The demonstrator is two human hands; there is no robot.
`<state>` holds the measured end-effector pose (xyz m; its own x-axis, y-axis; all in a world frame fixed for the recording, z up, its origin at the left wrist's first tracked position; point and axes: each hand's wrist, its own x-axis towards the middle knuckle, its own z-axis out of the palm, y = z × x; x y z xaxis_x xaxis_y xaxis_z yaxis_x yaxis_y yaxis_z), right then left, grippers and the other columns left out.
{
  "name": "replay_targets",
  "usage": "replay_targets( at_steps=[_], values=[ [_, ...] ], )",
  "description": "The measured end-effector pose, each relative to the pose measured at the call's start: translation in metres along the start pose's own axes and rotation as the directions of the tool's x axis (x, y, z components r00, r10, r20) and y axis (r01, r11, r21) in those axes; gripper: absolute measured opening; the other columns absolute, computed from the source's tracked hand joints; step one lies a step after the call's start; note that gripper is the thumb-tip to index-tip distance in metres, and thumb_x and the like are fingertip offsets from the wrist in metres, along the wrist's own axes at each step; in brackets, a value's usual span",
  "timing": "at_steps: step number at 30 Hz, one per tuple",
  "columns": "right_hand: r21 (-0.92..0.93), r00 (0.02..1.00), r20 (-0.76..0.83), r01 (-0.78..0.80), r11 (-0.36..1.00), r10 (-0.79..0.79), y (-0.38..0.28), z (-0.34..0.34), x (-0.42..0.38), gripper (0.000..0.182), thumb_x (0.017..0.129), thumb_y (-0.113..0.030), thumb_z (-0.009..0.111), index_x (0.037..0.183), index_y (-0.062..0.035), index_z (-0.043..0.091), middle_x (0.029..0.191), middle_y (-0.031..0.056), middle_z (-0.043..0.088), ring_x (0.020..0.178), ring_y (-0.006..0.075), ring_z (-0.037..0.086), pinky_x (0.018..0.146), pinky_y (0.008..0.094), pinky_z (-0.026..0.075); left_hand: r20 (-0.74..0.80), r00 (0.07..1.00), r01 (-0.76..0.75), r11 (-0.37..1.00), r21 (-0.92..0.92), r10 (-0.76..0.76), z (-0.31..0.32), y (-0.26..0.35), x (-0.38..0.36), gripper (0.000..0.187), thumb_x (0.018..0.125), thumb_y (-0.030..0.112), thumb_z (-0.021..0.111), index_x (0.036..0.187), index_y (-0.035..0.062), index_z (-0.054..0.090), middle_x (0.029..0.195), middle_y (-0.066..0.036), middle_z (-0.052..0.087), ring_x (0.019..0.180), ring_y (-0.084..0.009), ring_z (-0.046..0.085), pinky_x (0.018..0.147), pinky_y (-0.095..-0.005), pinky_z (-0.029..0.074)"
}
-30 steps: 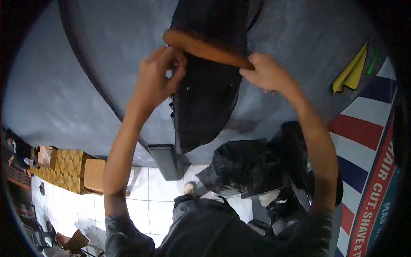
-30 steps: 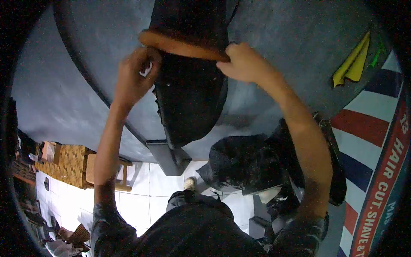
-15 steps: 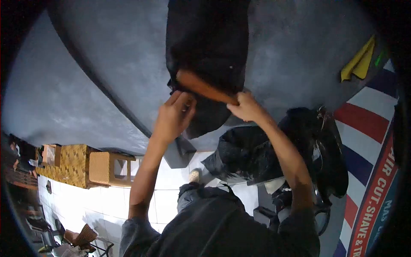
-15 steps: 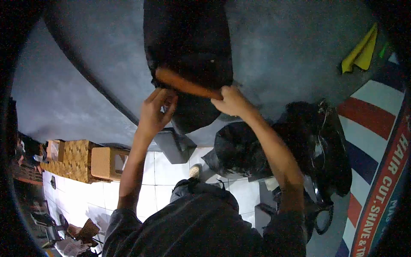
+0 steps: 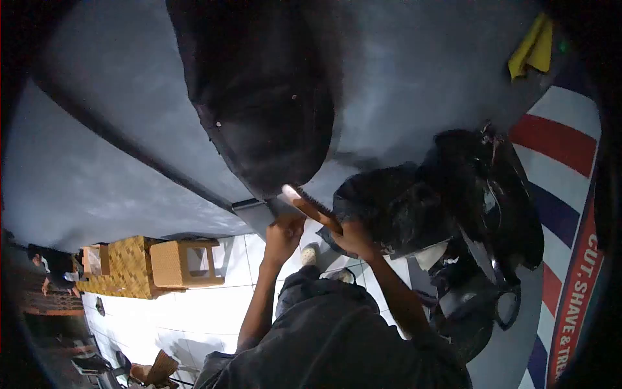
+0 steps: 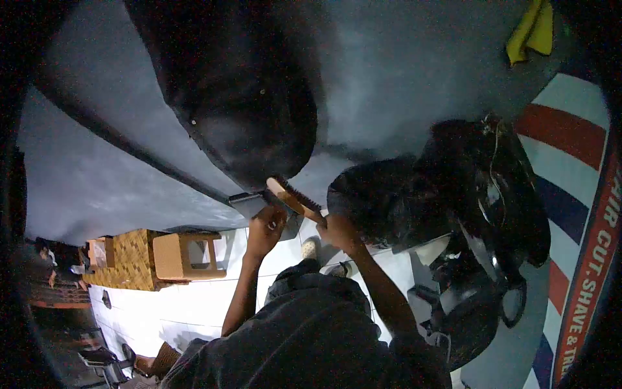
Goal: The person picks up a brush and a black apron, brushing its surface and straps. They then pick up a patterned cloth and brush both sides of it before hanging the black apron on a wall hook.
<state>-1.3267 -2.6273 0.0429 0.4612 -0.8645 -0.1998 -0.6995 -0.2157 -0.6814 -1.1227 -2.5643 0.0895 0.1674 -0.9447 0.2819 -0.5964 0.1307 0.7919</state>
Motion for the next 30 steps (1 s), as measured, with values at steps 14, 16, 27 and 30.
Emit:
replay_targets(
  at_steps=[14, 16, 27, 30],
  values=[
    [0.533, 0.841, -0.233, -0.31, 0.787, 0.489, 0.026, -0.019, -0.182, 0.033, 0.087, -0.027, 0.056, 0.076, 0.0038, 0.062, 0.056, 0.0105, 0.059, 0.042, 0.0156, 0.059, 0.035, 0.0272, 0.048, 0.514, 0.809, -0.247, 0.958, -0.143, 0.285, 0.088, 0.044, -0.022, 0.009, 0.079, 0.004, 0.06, 0.088, 0.0039, 0.061, 0.078, -0.009, 0.064, 0.065, -0.0192, 0.063, 0.056, -0.0297, 0.048],
    [0.517, 0.745, -0.43, -0.26, 0.815, 0.511, 0.032, 0.001, -0.216, 0.027, 0.084, -0.023, 0.059, 0.081, 0.0034, 0.063, 0.058, 0.0138, 0.06, 0.05, 0.0212, 0.062, 0.047, 0.0328, 0.049, 0.628, 0.648, -0.279, 0.902, -0.33, 0.43, 0.107, 0.059, -0.017, 0.009, 0.08, 0.007, 0.062, 0.089, 0.0039, 0.061, 0.076, -0.011, 0.063, 0.065, -0.0199, 0.062, 0.056, -0.0307, 0.047],
    [0.966, -0.367, -0.257, -0.118, 0.229, 0.894, -0.11, 0.207, -0.281, 0.035, 0.08, -0.026, 0.061, 0.08, 0.0086, 0.062, 0.064, 0.0251, 0.059, 0.061, 0.0341, 0.064, 0.06, 0.0413, 0.049, 0.688, -0.208, -0.233, 0.648, -0.725, 0.696, 0.108, 0.065, -0.059, 0.011, 0.084, 0.012, 0.064, 0.087, 0.0007, 0.061, 0.071, -0.006, 0.058, 0.06, -0.0107, 0.052, 0.055, -0.0262, 0.043],
    [0.971, -0.471, -0.223, -0.028, 0.239, 0.853, -0.178, 0.259, -0.258, 0.034, 0.081, -0.027, 0.06, 0.083, 0.0068, 0.062, 0.066, 0.023, 0.06, 0.061, 0.0339, 0.061, 0.06, 0.0406, 0.047, 0.592, -0.417, -0.151, 0.59, -0.793, 0.689, 0.094, 0.053, -0.087, 0.015, 0.085, 0.013, 0.063, 0.087, -0.0016, 0.061, 0.071, -0.006, 0.06, 0.061, -0.0115, 0.054, 0.057, -0.0271, 0.044]
  ],
)
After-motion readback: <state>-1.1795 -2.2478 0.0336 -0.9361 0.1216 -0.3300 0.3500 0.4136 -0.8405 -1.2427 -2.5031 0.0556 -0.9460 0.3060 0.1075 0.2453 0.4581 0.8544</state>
